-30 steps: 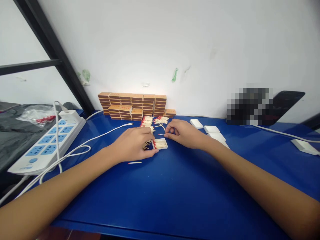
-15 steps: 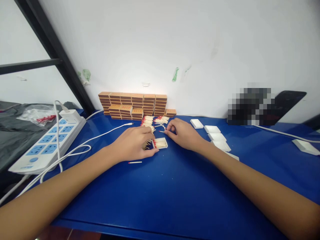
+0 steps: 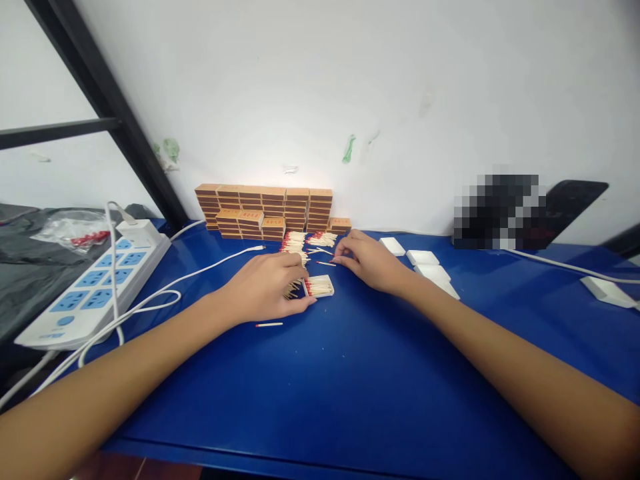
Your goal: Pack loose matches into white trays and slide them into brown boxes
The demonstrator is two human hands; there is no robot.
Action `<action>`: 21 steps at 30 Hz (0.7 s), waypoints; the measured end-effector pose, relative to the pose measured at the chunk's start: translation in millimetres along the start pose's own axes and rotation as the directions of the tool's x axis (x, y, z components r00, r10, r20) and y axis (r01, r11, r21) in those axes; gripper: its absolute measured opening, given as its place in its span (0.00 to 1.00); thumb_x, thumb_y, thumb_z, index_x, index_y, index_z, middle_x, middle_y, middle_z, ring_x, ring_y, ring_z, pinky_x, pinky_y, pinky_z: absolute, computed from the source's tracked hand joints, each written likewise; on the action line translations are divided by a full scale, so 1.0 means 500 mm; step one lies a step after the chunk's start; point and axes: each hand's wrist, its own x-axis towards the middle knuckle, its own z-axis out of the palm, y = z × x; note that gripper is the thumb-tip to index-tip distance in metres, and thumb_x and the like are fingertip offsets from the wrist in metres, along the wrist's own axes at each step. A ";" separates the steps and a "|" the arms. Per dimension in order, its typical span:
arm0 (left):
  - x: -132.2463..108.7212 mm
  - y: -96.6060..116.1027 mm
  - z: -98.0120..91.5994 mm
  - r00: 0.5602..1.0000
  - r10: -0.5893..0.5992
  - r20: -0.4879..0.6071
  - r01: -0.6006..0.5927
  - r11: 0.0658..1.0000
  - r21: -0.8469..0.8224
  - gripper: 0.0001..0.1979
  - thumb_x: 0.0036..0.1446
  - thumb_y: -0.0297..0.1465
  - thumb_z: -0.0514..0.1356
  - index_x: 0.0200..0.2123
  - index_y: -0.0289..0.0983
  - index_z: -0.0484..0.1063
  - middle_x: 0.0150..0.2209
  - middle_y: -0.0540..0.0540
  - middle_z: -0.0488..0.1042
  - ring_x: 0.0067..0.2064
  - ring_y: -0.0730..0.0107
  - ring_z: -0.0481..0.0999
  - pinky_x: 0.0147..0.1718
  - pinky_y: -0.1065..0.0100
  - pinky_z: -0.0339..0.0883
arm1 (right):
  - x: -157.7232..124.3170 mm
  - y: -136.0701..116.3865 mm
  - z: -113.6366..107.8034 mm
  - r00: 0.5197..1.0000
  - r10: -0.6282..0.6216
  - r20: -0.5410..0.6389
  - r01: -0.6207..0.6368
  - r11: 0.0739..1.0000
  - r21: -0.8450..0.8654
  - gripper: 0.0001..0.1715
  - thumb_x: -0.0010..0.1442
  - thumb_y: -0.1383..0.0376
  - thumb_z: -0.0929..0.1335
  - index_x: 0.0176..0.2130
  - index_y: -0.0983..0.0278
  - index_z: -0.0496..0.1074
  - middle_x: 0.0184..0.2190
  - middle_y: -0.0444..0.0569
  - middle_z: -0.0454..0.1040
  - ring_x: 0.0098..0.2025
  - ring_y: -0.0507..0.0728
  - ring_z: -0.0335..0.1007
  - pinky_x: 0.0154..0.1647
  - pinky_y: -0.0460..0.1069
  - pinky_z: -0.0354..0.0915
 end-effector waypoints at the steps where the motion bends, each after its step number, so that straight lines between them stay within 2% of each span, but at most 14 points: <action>1: 0.000 0.000 -0.001 1.000 -0.002 0.003 0.002 1.000 0.001 0.17 0.65 0.44 0.62 0.46 0.37 0.80 0.40 0.45 0.78 0.43 0.61 0.80 0.43 0.63 0.72 | 0.000 0.002 0.000 1.000 0.018 -0.003 -0.018 1.000 -0.008 0.04 0.68 0.65 0.69 0.40 0.62 0.74 0.42 0.51 0.69 0.41 0.58 0.70 0.46 0.52 0.64; 6: 0.001 0.001 -0.001 1.000 -0.009 0.012 0.009 1.000 -0.007 0.17 0.64 0.44 0.63 0.45 0.37 0.80 0.39 0.45 0.78 0.42 0.61 0.80 0.43 0.63 0.72 | 0.000 -0.008 0.010 0.997 0.065 -0.037 -0.066 0.998 -0.011 0.06 0.68 0.64 0.69 0.38 0.63 0.73 0.40 0.50 0.71 0.38 0.57 0.69 0.42 0.51 0.63; 11: 0.002 0.001 0.000 1.000 -0.011 0.018 0.011 1.000 -0.011 0.17 0.64 0.44 0.63 0.44 0.36 0.80 0.39 0.45 0.77 0.41 0.62 0.79 0.42 0.63 0.72 | 0.007 -0.039 0.026 0.991 0.107 -0.083 -0.100 0.991 0.085 0.07 0.68 0.65 0.70 0.36 0.64 0.75 0.37 0.50 0.72 0.37 0.56 0.69 0.40 0.51 0.62; 14: 0.002 0.001 0.000 1.000 -0.013 0.015 0.013 1.000 -0.001 0.17 0.64 0.44 0.63 0.44 0.36 0.80 0.39 0.46 0.77 0.40 0.62 0.79 0.42 0.63 0.72 | 0.008 -0.046 0.022 0.994 0.078 -0.076 -0.068 0.990 0.126 0.11 0.69 0.64 0.68 0.35 0.64 0.77 0.35 0.50 0.72 0.36 0.56 0.69 0.38 0.51 0.62; 18: 0.002 -0.001 0.000 1.000 -0.003 0.004 0.004 1.000 -0.002 0.17 0.64 0.44 0.63 0.45 0.36 0.80 0.39 0.46 0.78 0.41 0.62 0.79 0.42 0.63 0.72 | 0.000 -0.042 0.007 0.997 0.029 -0.065 -0.022 0.994 0.105 0.07 0.66 0.64 0.71 0.36 0.64 0.78 0.36 0.50 0.73 0.37 0.56 0.69 0.40 0.51 0.63; 21: 0.001 -0.002 0.001 1.000 0.004 -0.002 -0.004 1.000 -0.005 0.17 0.64 0.44 0.63 0.44 0.36 0.80 0.39 0.46 0.78 0.42 0.62 0.79 0.41 0.64 0.71 | -0.003 -0.037 0.002 0.999 0.048 -0.018 -0.046 0.997 0.066 0.07 0.64 0.62 0.72 0.36 0.64 0.77 0.36 0.50 0.74 0.38 0.58 0.70 0.40 0.51 0.63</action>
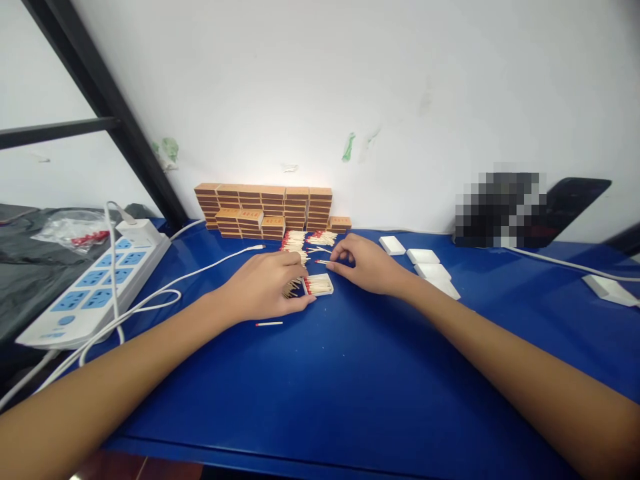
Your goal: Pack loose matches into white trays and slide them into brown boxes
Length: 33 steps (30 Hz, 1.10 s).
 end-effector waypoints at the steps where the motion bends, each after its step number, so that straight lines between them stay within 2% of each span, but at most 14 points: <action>1: 0.000 0.000 0.001 1.000 0.000 -0.002 0.000 1.000 -0.001 0.17 0.64 0.44 0.63 0.44 0.36 0.80 0.39 0.46 0.78 0.42 0.62 0.80 0.41 0.64 0.71 | 0.000 0.000 -0.001 1.000 0.016 0.023 -0.016 1.000 -0.009 0.07 0.64 0.62 0.72 0.35 0.64 0.76 0.36 0.51 0.74 0.38 0.58 0.70 0.40 0.51 0.63; 4: -0.001 -0.001 0.002 1.000 0.001 -0.007 -0.001 1.000 0.001 0.17 0.64 0.45 0.63 0.44 0.36 0.80 0.39 0.45 0.78 0.42 0.61 0.80 0.41 0.64 0.71 | 0.002 -0.003 -0.006 0.997 0.031 0.071 -0.029 0.999 -0.025 0.09 0.66 0.65 0.69 0.33 0.64 0.75 0.34 0.51 0.74 0.38 0.58 0.69 0.40 0.52 0.62; 10: -0.001 -0.003 0.001 1.000 -0.013 -0.014 0.014 0.999 0.042 0.18 0.65 0.45 0.62 0.43 0.36 0.80 0.39 0.45 0.78 0.41 0.61 0.80 0.40 0.64 0.71 | -0.001 -0.034 -0.047 0.990 -0.051 0.130 0.044 0.997 0.056 0.08 0.67 0.62 0.69 0.36 0.64 0.75 0.36 0.49 0.73 0.35 0.55 0.68 0.37 0.50 0.61; 17: 0.002 -0.004 0.002 1.000 -0.013 -0.023 0.014 0.998 0.065 0.18 0.64 0.46 0.62 0.42 0.36 0.80 0.38 0.45 0.78 0.40 0.62 0.79 0.37 0.64 0.69 | -0.014 -0.065 -0.058 0.944 -0.150 0.294 0.131 0.988 0.083 0.05 0.67 0.65 0.68 0.37 0.63 0.74 0.36 0.48 0.74 0.38 0.56 0.67 0.38 0.50 0.60; 22: 0.003 -0.005 0.003 1.000 -0.009 -0.022 0.010 0.998 0.061 0.19 0.64 0.46 0.61 0.41 0.36 0.80 0.38 0.45 0.77 0.40 0.62 0.79 0.36 0.64 0.69 | -0.021 -0.075 -0.055 0.934 -0.180 0.307 0.165 0.984 0.073 0.02 0.66 0.67 0.69 0.40 0.63 0.74 0.39 0.49 0.74 0.40 0.56 0.67 0.41 0.50 0.60; 26: 0.003 -0.003 0.002 1.000 -0.022 -0.018 0.023 0.998 0.054 0.18 0.64 0.45 0.62 0.41 0.36 0.80 0.37 0.46 0.77 0.39 0.63 0.79 0.36 0.64 0.69 | -0.018 -0.070 -0.059 0.931 -0.210 0.297 0.193 0.977 0.086 0.02 0.65 0.66 0.69 0.39 0.62 0.74 0.38 0.48 0.74 0.39 0.56 0.66 0.40 0.50 0.60; 33: 0.002 -0.001 0.001 1.000 -0.021 -0.012 0.022 0.999 0.050 0.18 0.64 0.45 0.62 0.41 0.36 0.80 0.39 0.45 0.78 0.41 0.62 0.79 0.39 0.63 0.70 | -0.013 -0.049 -0.057 0.935 -0.136 0.328 0.115 0.990 0.081 0.05 0.64 0.63 0.70 0.37 0.63 0.75 0.35 0.48 0.75 0.36 0.55 0.67 0.36 0.49 0.61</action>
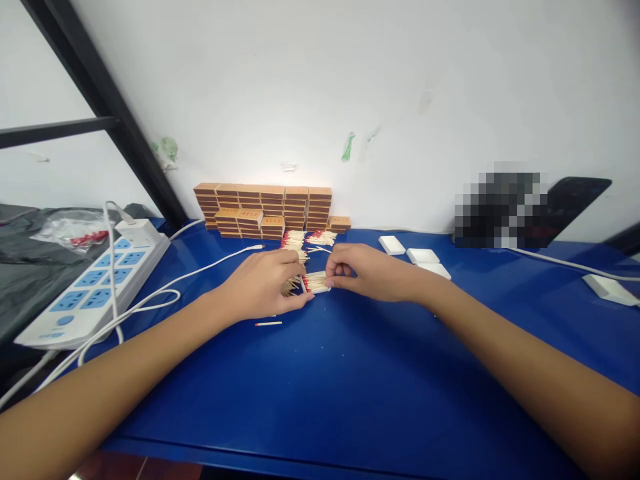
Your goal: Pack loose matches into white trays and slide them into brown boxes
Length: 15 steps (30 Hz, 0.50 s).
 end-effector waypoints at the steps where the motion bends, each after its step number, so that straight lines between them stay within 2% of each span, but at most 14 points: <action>1: 0.000 0.000 0.001 1.000 0.002 -0.004 -0.002 1.000 0.000 0.18 0.64 0.45 0.62 0.41 0.36 0.80 0.39 0.45 0.78 0.41 0.62 0.79 0.39 0.63 0.71 | 0.000 0.000 0.002 1.000 0.000 0.000 0.000 1.000 0.007 0.06 0.64 0.63 0.70 0.37 0.63 0.75 0.35 0.48 0.75 0.36 0.55 0.67 0.36 0.49 0.61; 5: 0.000 -0.001 0.002 1.000 0.010 -0.009 -0.010 1.000 -0.002 0.18 0.64 0.45 0.63 0.41 0.35 0.80 0.39 0.45 0.77 0.41 0.62 0.79 0.40 0.64 0.71 | -0.001 -0.006 0.007 1.000 -0.021 -0.006 0.021 0.999 0.031 0.06 0.64 0.63 0.70 0.36 0.63 0.74 0.33 0.47 0.74 0.34 0.54 0.67 0.34 0.48 0.60; 10: -0.001 0.003 -0.002 1.000 0.005 0.009 -0.005 1.000 -0.026 0.17 0.64 0.44 0.63 0.41 0.35 0.80 0.37 0.45 0.76 0.40 0.62 0.78 0.39 0.64 0.70 | 0.001 -0.021 -0.006 0.996 -0.030 -0.083 0.033 0.999 0.039 0.05 0.64 0.65 0.69 0.35 0.63 0.74 0.31 0.45 0.73 0.32 0.53 0.65 0.33 0.48 0.59; 15: -0.003 0.012 0.000 0.999 0.045 -0.005 -0.045 0.996 -0.081 0.18 0.66 0.45 0.62 0.44 0.37 0.80 0.38 0.46 0.77 0.41 0.63 0.78 0.40 0.64 0.70 | -0.035 -0.034 -0.023 0.996 0.047 -0.077 -0.041 0.996 0.073 0.07 0.65 0.62 0.69 0.35 0.62 0.75 0.31 0.45 0.74 0.31 0.53 0.66 0.31 0.48 0.59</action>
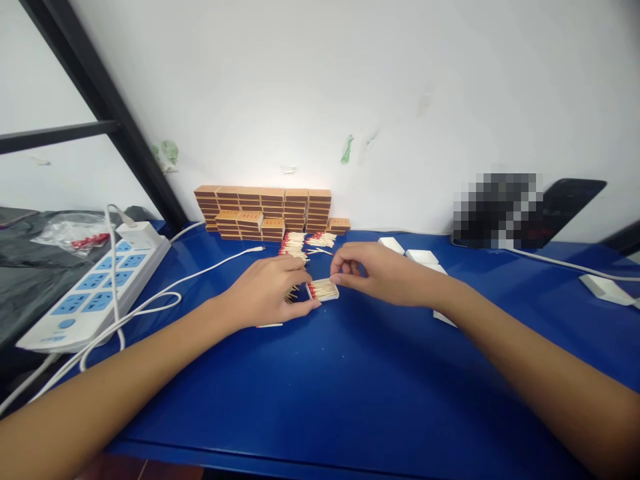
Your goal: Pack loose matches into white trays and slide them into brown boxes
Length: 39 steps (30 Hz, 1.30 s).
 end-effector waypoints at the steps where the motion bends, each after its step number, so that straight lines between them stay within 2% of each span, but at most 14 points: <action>1: -0.001 0.003 0.001 1.000 0.020 -0.004 -0.020 1.000 -0.009 0.18 0.67 0.46 0.62 0.45 0.37 0.80 0.39 0.45 0.77 0.42 0.63 0.78 0.40 0.64 0.69 | -0.014 0.000 0.002 1.000 0.018 -0.009 -0.017 1.000 0.019 0.08 0.66 0.61 0.69 0.36 0.61 0.75 0.31 0.45 0.74 0.31 0.53 0.66 0.31 0.48 0.60; 3: -0.001 0.008 0.003 0.998 0.061 -0.016 -0.062 0.998 -0.026 0.19 0.68 0.46 0.61 0.47 0.37 0.79 0.39 0.45 0.77 0.42 0.64 0.77 0.40 0.64 0.69 | -0.043 0.001 0.014 0.997 0.043 -0.071 -0.038 0.997 0.066 0.10 0.68 0.59 0.68 0.37 0.61 0.75 0.30 0.44 0.73 0.30 0.53 0.65 0.30 0.48 0.60; 5: -0.001 0.013 0.005 0.996 0.087 -0.024 -0.088 0.995 -0.045 0.19 0.68 0.46 0.61 0.48 0.38 0.79 0.39 0.45 0.76 0.41 0.64 0.77 0.40 0.64 0.69 | -0.069 0.003 0.032 0.981 0.051 -0.186 -0.032 0.994 0.101 0.11 0.70 0.58 0.67 0.38 0.60 0.75 0.29 0.44 0.73 0.29 0.52 0.65 0.30 0.48 0.61; 8: 0.002 0.017 0.007 0.996 0.082 -0.017 -0.083 0.994 -0.068 0.19 0.67 0.46 0.62 0.48 0.38 0.79 0.38 0.45 0.76 0.41 0.64 0.76 0.40 0.64 0.69 | -0.095 0.004 0.057 0.963 -0.006 -0.268 0.028 0.996 0.079 0.08 0.70 0.62 0.67 0.41 0.60 0.76 0.33 0.45 0.73 0.31 0.52 0.66 0.32 0.48 0.63; 14: 0.004 0.012 0.009 0.997 0.071 0.005 -0.071 0.996 -0.061 0.19 0.65 0.47 0.63 0.46 0.37 0.80 0.37 0.45 0.75 0.40 0.64 0.75 0.40 0.63 0.69 | -0.113 0.011 0.081 0.952 -0.194 -0.237 0.177 0.980 -0.089 0.13 0.72 0.64 0.64 0.50 0.59 0.77 0.42 0.51 0.72 0.35 0.54 0.70 0.37 0.52 0.69; 18: 0.004 0.011 0.010 0.995 0.097 -0.020 -0.098 0.994 -0.052 0.19 0.66 0.46 0.62 0.45 0.36 0.80 0.36 0.45 0.74 0.39 0.64 0.74 0.39 0.63 0.69 | -0.113 0.023 0.092 0.952 -0.214 -0.220 0.185 0.972 -0.143 0.15 0.73 0.64 0.64 0.54 0.59 0.76 0.46 0.53 0.72 0.38 0.56 0.73 0.40 0.54 0.72; 25: 0.004 0.011 0.016 0.993 0.114 -0.035 -0.115 0.992 -0.042 0.19 0.67 0.46 0.61 0.47 0.37 0.79 0.37 0.45 0.75 0.39 0.64 0.74 0.40 0.62 0.70 | -0.112 0.019 0.097 0.934 -0.225 -0.279 0.189 0.971 -0.150 0.11 0.72 0.65 0.64 0.49 0.60 0.76 0.45 0.53 0.73 0.39 0.56 0.73 0.39 0.53 0.73; 30: 0.003 0.012 0.017 0.992 0.124 -0.035 -0.126 0.991 -0.053 0.19 0.67 0.46 0.61 0.47 0.36 0.79 0.37 0.45 0.75 0.39 0.64 0.74 0.40 0.62 0.70 | -0.116 0.014 0.102 0.944 -0.217 -0.249 0.185 0.972 -0.147 0.10 0.72 0.66 0.64 0.46 0.60 0.76 0.44 0.53 0.72 0.39 0.56 0.71 0.38 0.52 0.71; 39: 0.004 0.018 0.015 0.992 0.124 -0.039 -0.126 0.991 -0.054 0.18 0.67 0.45 0.62 0.47 0.37 0.79 0.36 0.45 0.75 0.39 0.64 0.74 0.39 0.62 0.70 | -0.115 0.011 0.102 0.943 -0.224 -0.247 0.198 0.972 -0.124 0.11 0.73 0.66 0.63 0.48 0.59 0.75 0.45 0.53 0.73 0.40 0.57 0.71 0.39 0.53 0.71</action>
